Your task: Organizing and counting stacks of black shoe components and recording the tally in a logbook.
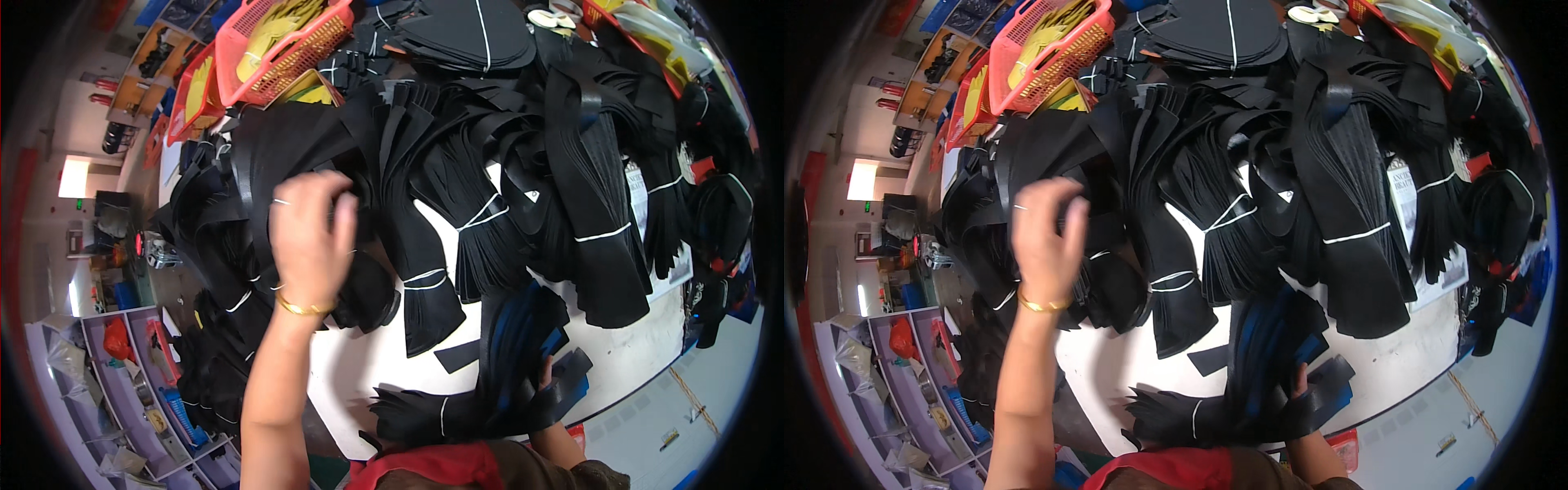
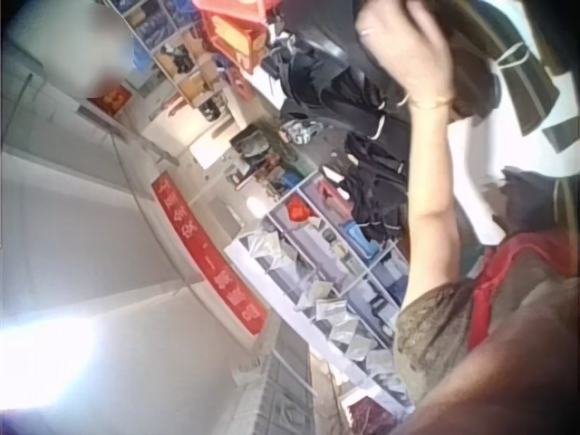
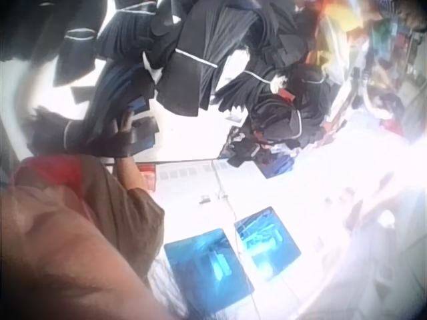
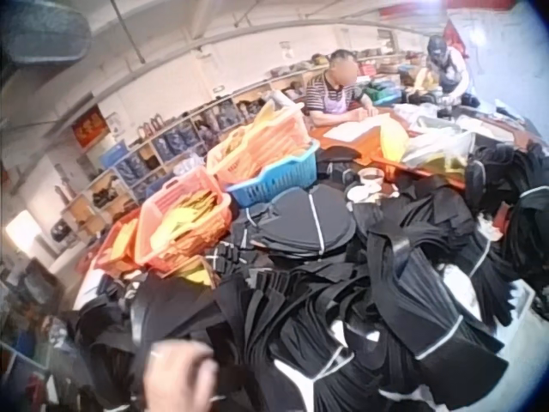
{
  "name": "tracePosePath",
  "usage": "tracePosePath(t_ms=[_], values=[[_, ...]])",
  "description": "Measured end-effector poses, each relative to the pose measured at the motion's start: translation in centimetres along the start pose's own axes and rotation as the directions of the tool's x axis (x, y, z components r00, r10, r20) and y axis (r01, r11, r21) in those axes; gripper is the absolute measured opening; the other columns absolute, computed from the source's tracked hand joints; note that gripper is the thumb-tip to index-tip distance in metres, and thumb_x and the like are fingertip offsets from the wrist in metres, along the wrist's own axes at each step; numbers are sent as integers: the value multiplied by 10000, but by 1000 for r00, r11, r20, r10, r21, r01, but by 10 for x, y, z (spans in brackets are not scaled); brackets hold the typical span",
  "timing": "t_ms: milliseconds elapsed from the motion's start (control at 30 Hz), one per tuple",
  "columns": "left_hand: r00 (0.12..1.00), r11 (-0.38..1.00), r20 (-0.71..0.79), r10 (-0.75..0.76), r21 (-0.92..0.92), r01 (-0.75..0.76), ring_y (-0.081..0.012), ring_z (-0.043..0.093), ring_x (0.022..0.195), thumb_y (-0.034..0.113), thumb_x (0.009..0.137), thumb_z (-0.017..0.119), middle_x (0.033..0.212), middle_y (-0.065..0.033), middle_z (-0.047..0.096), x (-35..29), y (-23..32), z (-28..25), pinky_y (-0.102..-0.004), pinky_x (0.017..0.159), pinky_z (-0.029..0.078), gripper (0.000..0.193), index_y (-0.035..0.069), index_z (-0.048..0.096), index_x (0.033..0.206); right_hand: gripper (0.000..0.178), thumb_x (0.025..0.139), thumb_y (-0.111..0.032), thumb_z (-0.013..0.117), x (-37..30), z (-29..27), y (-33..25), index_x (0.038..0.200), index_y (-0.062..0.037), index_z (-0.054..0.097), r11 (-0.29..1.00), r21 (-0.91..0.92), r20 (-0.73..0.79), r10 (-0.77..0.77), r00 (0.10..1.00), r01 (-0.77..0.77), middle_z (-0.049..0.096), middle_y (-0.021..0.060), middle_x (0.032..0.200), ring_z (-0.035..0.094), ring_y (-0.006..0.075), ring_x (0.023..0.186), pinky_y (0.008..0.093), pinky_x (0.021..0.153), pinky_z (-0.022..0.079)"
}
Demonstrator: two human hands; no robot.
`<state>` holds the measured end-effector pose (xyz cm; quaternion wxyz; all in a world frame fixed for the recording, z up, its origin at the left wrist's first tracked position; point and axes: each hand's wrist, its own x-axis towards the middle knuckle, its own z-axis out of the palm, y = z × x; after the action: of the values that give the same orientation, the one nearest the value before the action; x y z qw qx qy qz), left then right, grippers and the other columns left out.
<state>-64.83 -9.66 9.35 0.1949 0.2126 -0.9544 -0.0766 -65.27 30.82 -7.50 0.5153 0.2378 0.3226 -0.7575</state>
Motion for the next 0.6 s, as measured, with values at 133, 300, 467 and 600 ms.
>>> tracePosePath(t_ms=[133,300,467,600], values=[[920,927,254,-298,-155,343,-393,373,1271,282,785,712,1358,-266,362,-52,36,60,-401,1045,333,747,-64,340,1334,815,886,-627,431,-2,12,-2,1424,-27,313,998,54,48,41,998,-44,423,147,1401,434,306,1269,429,1077,337],[660,475,326,-677,-491,730,-404,238,1356,349,706,782,1442,-311,199,-47,28,123,-387,1111,237,1055,-119,144,1402,773,901,-608,422,-1,-1,0,1416,-38,339,1000,-17,8,-11,1000,11,436,129,1397,437,298,1267,409,1080,333],[729,652,169,-663,-349,673,-351,368,1267,148,646,715,1357,-230,310,-40,22,150,-362,1059,322,836,-6,345,1380,776,913,-600,401,7,-11,11,1430,-29,304,998,11,24,-68,997,68,390,140,1430,407,300,1293,422,1096,315],[835,843,134,-534,2,538,-461,415,1164,120,679,721,1351,-292,314,-19,58,131,-458,962,400,815,32,332,1390,778,913,-606,393,1,-1,-1,1423,-23,317,989,-112,21,-95,995,97,398,131,1427,412,293,1289,407,1096,316]])
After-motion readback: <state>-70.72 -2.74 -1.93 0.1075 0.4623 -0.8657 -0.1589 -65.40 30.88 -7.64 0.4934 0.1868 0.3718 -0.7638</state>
